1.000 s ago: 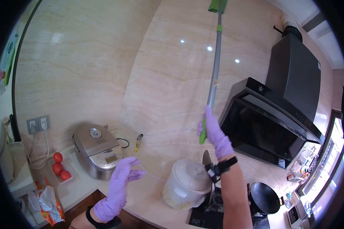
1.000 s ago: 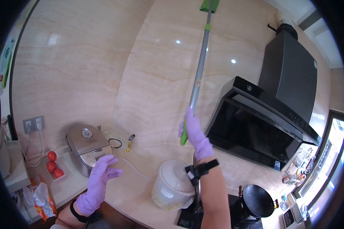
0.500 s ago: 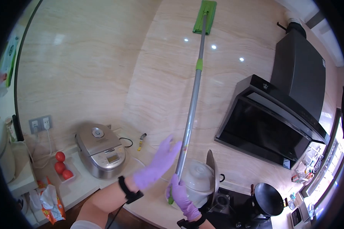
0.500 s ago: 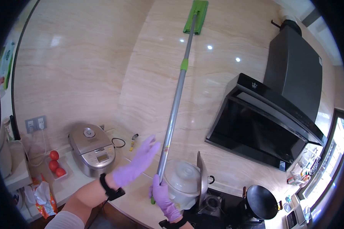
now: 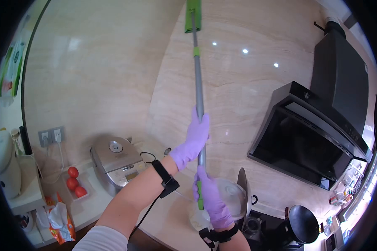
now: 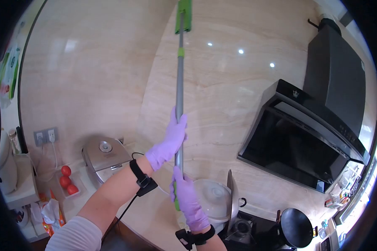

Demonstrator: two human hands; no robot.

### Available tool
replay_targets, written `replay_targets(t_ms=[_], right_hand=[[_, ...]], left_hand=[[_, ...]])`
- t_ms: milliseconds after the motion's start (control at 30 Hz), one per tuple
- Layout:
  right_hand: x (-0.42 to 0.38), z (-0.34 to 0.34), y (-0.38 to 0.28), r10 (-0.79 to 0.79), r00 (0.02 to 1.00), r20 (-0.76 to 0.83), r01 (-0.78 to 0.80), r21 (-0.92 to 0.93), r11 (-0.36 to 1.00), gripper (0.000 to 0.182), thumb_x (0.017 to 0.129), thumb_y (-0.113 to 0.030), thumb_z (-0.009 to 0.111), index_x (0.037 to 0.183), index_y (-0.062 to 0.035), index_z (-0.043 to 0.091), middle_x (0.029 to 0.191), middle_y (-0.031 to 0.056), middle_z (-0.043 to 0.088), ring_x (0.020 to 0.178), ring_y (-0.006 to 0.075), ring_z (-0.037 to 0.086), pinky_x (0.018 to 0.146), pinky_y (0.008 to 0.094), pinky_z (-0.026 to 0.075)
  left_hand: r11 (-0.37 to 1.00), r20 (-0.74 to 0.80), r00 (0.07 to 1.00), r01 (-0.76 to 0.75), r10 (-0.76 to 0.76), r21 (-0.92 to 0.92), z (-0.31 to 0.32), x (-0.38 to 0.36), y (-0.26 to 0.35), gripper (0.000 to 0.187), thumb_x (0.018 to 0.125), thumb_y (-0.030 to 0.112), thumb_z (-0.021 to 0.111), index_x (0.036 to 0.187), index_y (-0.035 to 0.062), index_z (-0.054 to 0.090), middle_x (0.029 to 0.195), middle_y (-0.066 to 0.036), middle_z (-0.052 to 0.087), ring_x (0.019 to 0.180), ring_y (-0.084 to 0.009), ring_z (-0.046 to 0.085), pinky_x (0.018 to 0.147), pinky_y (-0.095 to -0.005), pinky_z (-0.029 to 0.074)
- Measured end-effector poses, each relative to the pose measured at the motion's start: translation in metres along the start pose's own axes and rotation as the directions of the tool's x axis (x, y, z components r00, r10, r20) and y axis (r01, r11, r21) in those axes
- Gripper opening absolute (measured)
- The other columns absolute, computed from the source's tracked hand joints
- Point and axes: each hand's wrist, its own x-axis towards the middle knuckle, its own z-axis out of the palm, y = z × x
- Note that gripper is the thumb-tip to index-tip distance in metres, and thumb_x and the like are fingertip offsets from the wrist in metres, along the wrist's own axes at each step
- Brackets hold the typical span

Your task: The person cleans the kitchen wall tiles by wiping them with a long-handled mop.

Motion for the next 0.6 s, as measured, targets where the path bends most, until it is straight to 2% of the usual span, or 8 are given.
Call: replay_targets(t_ms=[67, 200, 267, 400, 500, 567, 600], right_hand=[[0.001, -0.007, 0.024, -0.005, 1.0, 0.014, 0.004, 0.085, 0.996, 0.037, 0.091, -0.043, 0.047, 0.079, -0.0073, 0.048, 0.053, 0.0012, 0.043, 0.036, 0.011, 0.041, 0.034, 0.0247, 0.033], [-0.019, -0.014, 0.056, 0.001, 1.0, 0.012, -0.003, 0.167, 0.986, 0.037, 0.091, -0.042, 0.047, 0.078, -0.0068, 0.048, 0.053, 0.0016, 0.043, 0.036, 0.011, 0.04, 0.035, 0.0244, 0.032], [-0.034, -0.019, 0.072, 0.01, 0.999, -0.052, 0.002, 0.22, 0.976, 0.039, 0.091, -0.042, 0.046, 0.079, -0.005, 0.049, 0.051, 0.0017, 0.041, 0.036, 0.0112, 0.039, 0.034, 0.0241, 0.031], [-0.064, -0.04, 0.111, -0.009, 0.993, -0.117, 0.039, 0.253, 0.967, 0.04, 0.092, -0.041, 0.045, 0.081, -0.0029, 0.05, 0.051, 0.0026, 0.043, 0.036, 0.0116, 0.04, 0.035, 0.0241, 0.032], [-0.087, -0.048, 0.15, 0.023, 0.975, -0.22, 0.052, 0.33, 0.942, 0.04, 0.092, -0.039, 0.046, 0.075, -0.0028, 0.05, 0.05, 0.004, 0.046, 0.036, 0.0123, 0.042, 0.035, 0.0243, 0.033], [-0.087, -0.051, 0.188, 0.042, 0.922, -0.384, 0.124, 0.397, 0.91, 0.041, 0.093, -0.049, 0.037, 0.076, -0.0126, 0.047, 0.047, -0.0016, 0.038, 0.033, 0.0085, 0.033, 0.03, 0.0218, 0.023], [-0.096, -0.048, 0.178, 0.041, 0.92, -0.39, 0.127, 0.394, 0.91, 0.041, 0.093, -0.049, 0.037, 0.076, -0.0126, 0.047, 0.047, -0.0016, 0.038, 0.033, 0.0085, 0.033, 0.03, 0.0218, 0.023]], left_hand=[[0.999, -0.035, 0.999, -0.018, 0.019, 0.035, -0.003, -0.012, -0.014, 0.059, 0.093, 0.03, 0.043, 0.141, 0.0138, 0.013, 0.081, -0.005, 0.045, 0.047, -0.0103, 0.041, 0.039, -0.0242, 0.037], [0.996, -0.041, 0.999, 0.015, -0.012, 0.086, 0.002, -0.041, -0.034, 0.059, 0.093, 0.028, 0.043, 0.141, 0.0142, 0.012, 0.077, -0.004, 0.046, 0.047, -0.0104, 0.042, 0.04, -0.0242, 0.037], [0.987, 0.023, 1.0, 0.009, -0.013, 0.158, 0.007, -0.066, -0.035, 0.061, 0.092, 0.027, 0.045, 0.142, 0.0153, 0.01, 0.075, -0.004, 0.047, 0.048, -0.0105, 0.043, 0.042, -0.0257, 0.039], [0.986, 0.064, 0.998, -0.035, 0.025, 0.165, 0.036, -0.102, -0.057, 0.064, 0.092, 0.026, 0.046, 0.142, 0.014, 0.008, 0.07, -0.006, 0.049, 0.049, -0.0113, 0.046, 0.045, -0.0277, 0.041], [0.974, 0.156, 0.988, -0.019, -0.017, 0.225, 0.052, -0.135, -0.062, 0.064, 0.092, 0.024, 0.045, 0.142, 0.0113, 0.008, 0.07, -0.008, 0.05, 0.053, -0.0141, 0.049, 0.05, -0.03, 0.044], [0.952, 0.243, 0.97, -0.05, -0.026, 0.301, 0.062, -0.149, -0.067, 0.064, 0.092, 0.023, 0.045, 0.142, 0.0083, 0.008, 0.069, -0.008, 0.051, 0.058, -0.0167, 0.052, 0.055, -0.0308, 0.044], [0.954, 0.247, 0.969, -0.05, -0.026, 0.296, 0.065, -0.156, -0.07, 0.064, 0.092, 0.023, 0.045, 0.142, 0.0083, 0.008, 0.069, -0.008, 0.051, 0.058, -0.0167, 0.052, 0.055, -0.0308, 0.044]])
